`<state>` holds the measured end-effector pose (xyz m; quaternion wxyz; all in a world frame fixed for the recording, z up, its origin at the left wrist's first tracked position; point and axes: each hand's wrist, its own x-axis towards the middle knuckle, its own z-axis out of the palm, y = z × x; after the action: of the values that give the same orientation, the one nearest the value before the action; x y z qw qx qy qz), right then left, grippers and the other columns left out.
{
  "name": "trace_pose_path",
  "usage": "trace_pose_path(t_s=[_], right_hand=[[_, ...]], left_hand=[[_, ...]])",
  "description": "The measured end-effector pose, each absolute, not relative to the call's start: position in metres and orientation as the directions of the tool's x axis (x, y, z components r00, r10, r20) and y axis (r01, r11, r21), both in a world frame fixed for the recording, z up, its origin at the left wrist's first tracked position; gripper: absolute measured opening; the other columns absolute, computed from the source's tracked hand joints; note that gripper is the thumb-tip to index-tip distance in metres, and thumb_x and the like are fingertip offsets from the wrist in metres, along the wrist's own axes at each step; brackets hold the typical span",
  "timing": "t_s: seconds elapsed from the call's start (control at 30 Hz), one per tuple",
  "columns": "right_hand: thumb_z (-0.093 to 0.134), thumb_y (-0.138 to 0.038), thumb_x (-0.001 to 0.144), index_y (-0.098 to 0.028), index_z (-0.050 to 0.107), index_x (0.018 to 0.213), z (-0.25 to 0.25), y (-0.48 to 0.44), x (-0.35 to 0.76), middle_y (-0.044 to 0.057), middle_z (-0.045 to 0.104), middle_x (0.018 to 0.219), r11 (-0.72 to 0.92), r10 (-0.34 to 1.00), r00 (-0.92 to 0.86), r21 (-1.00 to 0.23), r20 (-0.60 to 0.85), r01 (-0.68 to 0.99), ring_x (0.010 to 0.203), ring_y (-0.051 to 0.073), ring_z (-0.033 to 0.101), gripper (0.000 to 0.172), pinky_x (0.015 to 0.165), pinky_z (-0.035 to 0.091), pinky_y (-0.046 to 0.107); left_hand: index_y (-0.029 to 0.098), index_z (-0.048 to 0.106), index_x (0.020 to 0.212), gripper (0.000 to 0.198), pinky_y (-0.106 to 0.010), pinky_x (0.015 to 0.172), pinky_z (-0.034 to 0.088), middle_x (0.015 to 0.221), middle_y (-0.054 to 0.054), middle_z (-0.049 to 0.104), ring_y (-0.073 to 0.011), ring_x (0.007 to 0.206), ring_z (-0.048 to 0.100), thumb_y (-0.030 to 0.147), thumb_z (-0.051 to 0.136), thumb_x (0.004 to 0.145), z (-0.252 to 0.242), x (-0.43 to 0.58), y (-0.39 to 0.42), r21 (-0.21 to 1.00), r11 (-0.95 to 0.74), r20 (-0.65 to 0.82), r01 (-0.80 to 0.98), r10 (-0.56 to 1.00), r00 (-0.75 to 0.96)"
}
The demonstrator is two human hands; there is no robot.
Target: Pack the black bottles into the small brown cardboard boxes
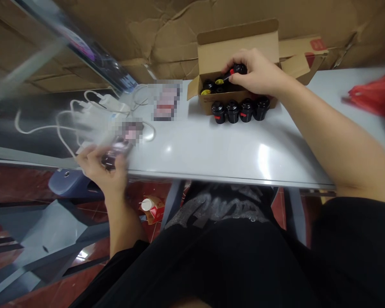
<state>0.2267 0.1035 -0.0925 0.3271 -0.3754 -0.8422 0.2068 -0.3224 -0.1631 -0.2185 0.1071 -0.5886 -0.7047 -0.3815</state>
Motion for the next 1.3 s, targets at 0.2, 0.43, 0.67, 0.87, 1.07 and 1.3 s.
trace_pose_path(t_s=[0.2, 0.43, 0.67, 0.87, 1.07, 1.3], right_hand=[[0.087, -0.077, 0.106, -0.036, 0.092, 0.121, -0.094, 0.103, 0.228, 0.005, 0.087, 0.119, 0.568, 0.813, -0.471, -0.642, 0.343, 0.515, 0.109, 0.033, 0.071, 0.044, 0.12, 0.063, 0.067], [0.091, -0.04, 0.109, -0.04, 0.095, 0.134, -0.079, 0.089, 0.226, 0.002, 0.091, 0.123, 0.471, 0.873, -0.41, -0.676, 0.264, 0.567, 0.102, 0.026, 0.079, 0.025, 0.107, 0.07, 0.05], [0.078, -0.038, 0.118, -0.041, 0.097, 0.122, -0.075, 0.085, 0.223, 0.002, 0.096, 0.13, 0.506, 0.86, -0.417, -0.598, 0.294, 0.621, 0.115, 0.027, 0.086, 0.019, 0.108, 0.069, 0.049], [0.076, -0.031, 0.121, -0.042, 0.098, 0.118, -0.076, 0.084, 0.225, 0.004, 0.097, 0.128, 0.563, 0.826, -0.447, -0.553, 0.344, 0.614, 0.115, 0.031, 0.087, 0.024, 0.1, 0.066, 0.054], [0.086, -0.034, 0.119, -0.046, 0.099, 0.137, -0.081, 0.092, 0.228, 0.002, 0.096, 0.129, 0.57, 0.82, -0.464, -0.555, 0.336, 0.606, 0.117, 0.029, 0.088, 0.025, 0.103, 0.069, 0.051], [0.086, -0.027, 0.109, -0.041, 0.1, 0.149, -0.083, 0.091, 0.228, -0.001, 0.094, 0.128, 0.532, 0.844, -0.443, -0.579, 0.302, 0.618, 0.094, 0.02, 0.079, 0.045, 0.101, 0.068, 0.047]], left_hand=[[0.029, 0.074, 0.126, 0.025, -0.075, 0.129, 0.064, 0.138, -0.022, 0.074, -0.0464, 0.145, 0.075, 0.049, 0.068, 0.112, -0.203, -0.26, -0.152, 0.405, 0.014, 0.673, 0.914, 0.673, -0.308], [0.033, 0.078, 0.111, 0.025, -0.044, 0.089, 0.064, 0.09, -0.001, 0.068, -0.0246, 0.085, 0.067, 0.053, 0.093, 0.111, -0.149, -0.117, -0.022, 0.65, -0.512, 0.612, 0.561, 0.791, 0.012], [0.033, 0.066, 0.104, 0.051, -0.039, 0.077, 0.058, 0.076, 0.004, 0.048, -0.0237, 0.078, 0.064, 0.06, 0.109, 0.104, -0.175, -0.084, 0.098, 0.909, -0.361, 0.375, 0.209, 0.927, -0.028], [0.032, 0.067, 0.115, 0.056, -0.033, 0.069, 0.054, 0.08, 0.005, 0.059, -0.0194, 0.074, 0.066, 0.072, 0.105, 0.106, -0.184, -0.096, 0.086, 0.976, -0.21, 0.209, 0.06, 0.977, 0.032], [0.032, 0.071, 0.135, 0.07, -0.031, 0.067, 0.053, 0.086, 0.004, 0.064, -0.0181, 0.074, 0.07, 0.088, 0.099, 0.105, -0.184, -0.093, 0.076, 0.985, -0.169, 0.167, 0.027, 0.984, 0.06], [0.041, 0.079, 0.146, 0.067, -0.036, 0.061, 0.053, 0.08, 0.003, 0.062, -0.0209, 0.069, 0.066, 0.091, 0.097, 0.104, -0.192, -0.097, 0.082, 0.98, -0.198, 0.194, 0.03, 0.975, 0.112]])
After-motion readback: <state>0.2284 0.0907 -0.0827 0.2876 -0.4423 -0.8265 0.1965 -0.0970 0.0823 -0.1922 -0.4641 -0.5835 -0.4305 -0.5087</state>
